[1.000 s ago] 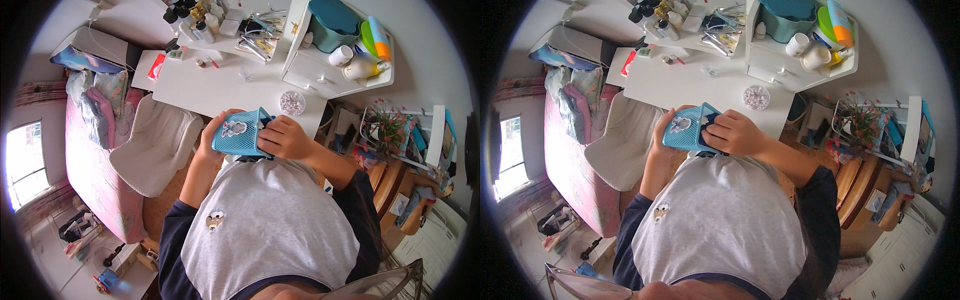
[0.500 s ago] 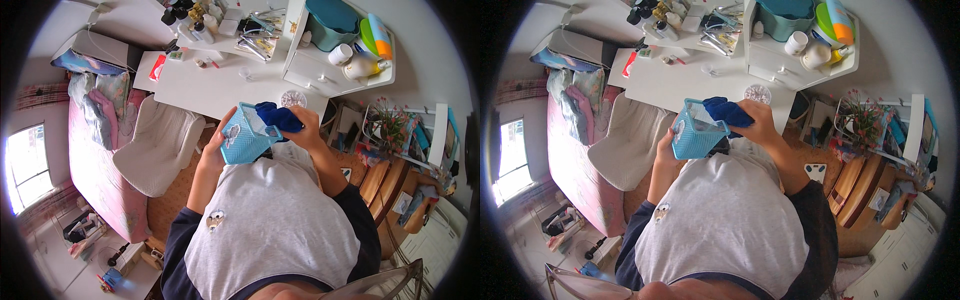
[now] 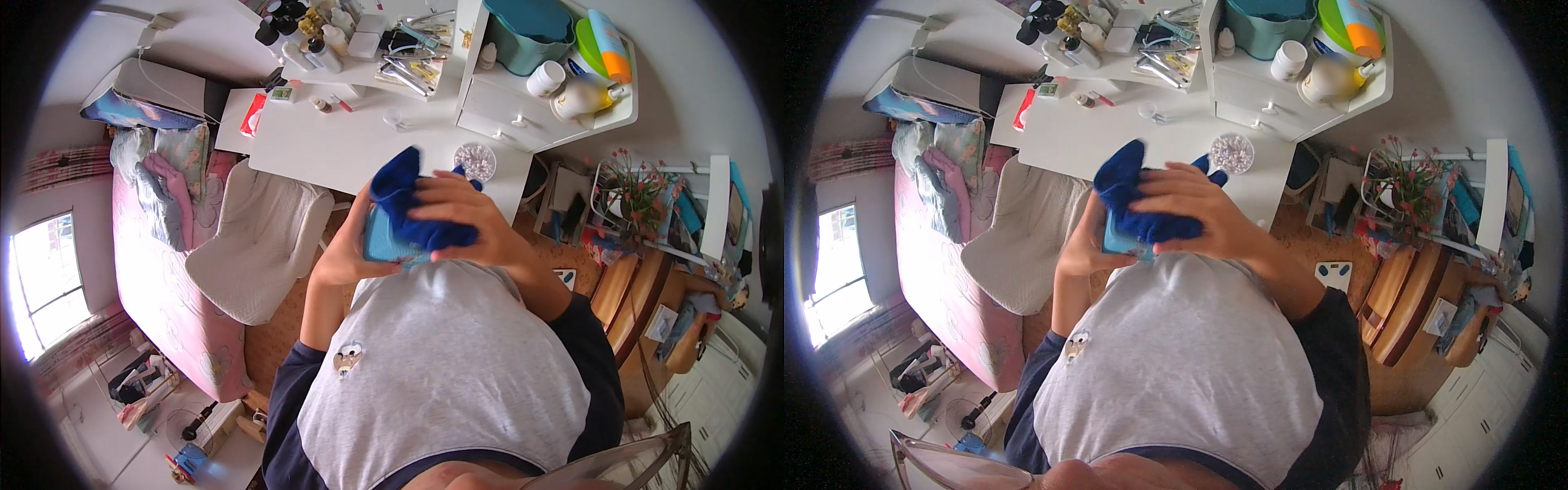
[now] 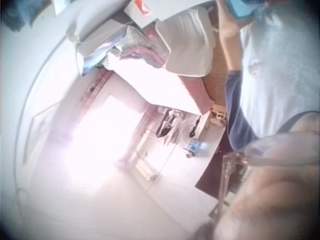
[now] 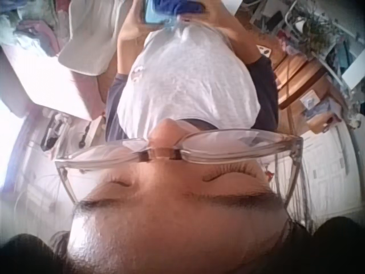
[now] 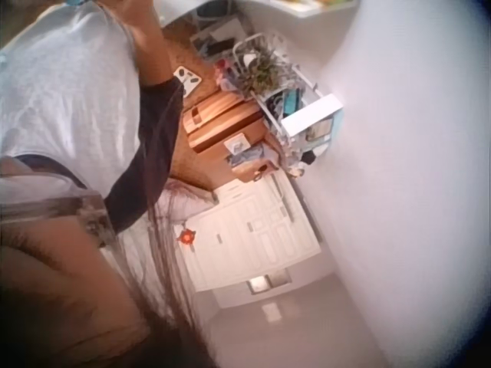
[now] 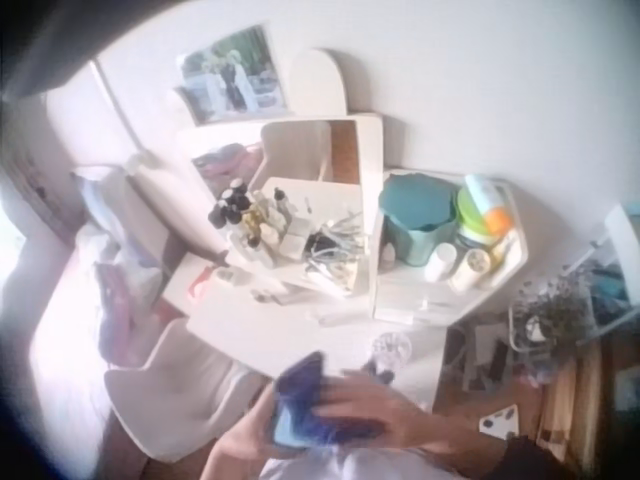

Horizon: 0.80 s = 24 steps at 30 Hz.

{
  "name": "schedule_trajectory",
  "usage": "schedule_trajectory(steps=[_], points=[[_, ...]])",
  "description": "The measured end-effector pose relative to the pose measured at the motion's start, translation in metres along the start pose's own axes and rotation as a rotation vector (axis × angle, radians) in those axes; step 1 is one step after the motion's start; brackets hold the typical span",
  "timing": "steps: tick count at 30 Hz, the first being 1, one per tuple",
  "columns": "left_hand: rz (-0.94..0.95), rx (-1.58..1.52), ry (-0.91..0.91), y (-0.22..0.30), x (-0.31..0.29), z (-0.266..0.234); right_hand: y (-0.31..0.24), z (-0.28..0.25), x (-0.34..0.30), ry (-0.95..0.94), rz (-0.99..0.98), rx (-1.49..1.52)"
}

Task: The person wipes the inside and outside of a small blue plastic mesh container using a blue cloth. They repeatedly rub the cloth against the container's surfaces, turning it over to clean different sides.

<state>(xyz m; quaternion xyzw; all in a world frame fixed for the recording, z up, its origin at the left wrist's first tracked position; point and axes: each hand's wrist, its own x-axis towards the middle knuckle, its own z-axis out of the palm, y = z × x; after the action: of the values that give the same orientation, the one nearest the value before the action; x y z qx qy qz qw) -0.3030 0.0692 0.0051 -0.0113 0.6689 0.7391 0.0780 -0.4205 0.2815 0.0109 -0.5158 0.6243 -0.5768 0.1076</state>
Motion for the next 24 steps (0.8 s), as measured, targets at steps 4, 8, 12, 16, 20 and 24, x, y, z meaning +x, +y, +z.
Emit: schedule_trajectory(steps=[4, 8, 12, 16, 20, 24], points=[[-0.086, 0.11, -0.035, 0.009, -0.001, -0.002, 0.0, -0.007, 0.003, -0.149, 0.023, 0.017], [-0.107, 0.382, -0.017, 0.015, 0.001, 0.016, -0.002, 0.001, 0.0, -0.217, 0.038, 0.03], [-0.124, 0.302, -0.022, 0.015, -0.002, 0.009, -0.002, -0.02, 0.001, -0.336, 0.075, 0.009], [-0.129, 0.173, -0.06, 0.017, -0.012, -0.002, -0.005, -0.034, 0.003, -0.268, 0.105, 0.211], [-0.042, 0.364, -0.098, 0.021, -0.007, 0.001, -0.011, -0.012, -0.001, -0.442, -0.047, 0.053], [-0.033, 0.7, -0.134, 0.027, -0.005, 0.012, -0.019, 0.0, -0.011, -0.772, 0.003, -0.23]])
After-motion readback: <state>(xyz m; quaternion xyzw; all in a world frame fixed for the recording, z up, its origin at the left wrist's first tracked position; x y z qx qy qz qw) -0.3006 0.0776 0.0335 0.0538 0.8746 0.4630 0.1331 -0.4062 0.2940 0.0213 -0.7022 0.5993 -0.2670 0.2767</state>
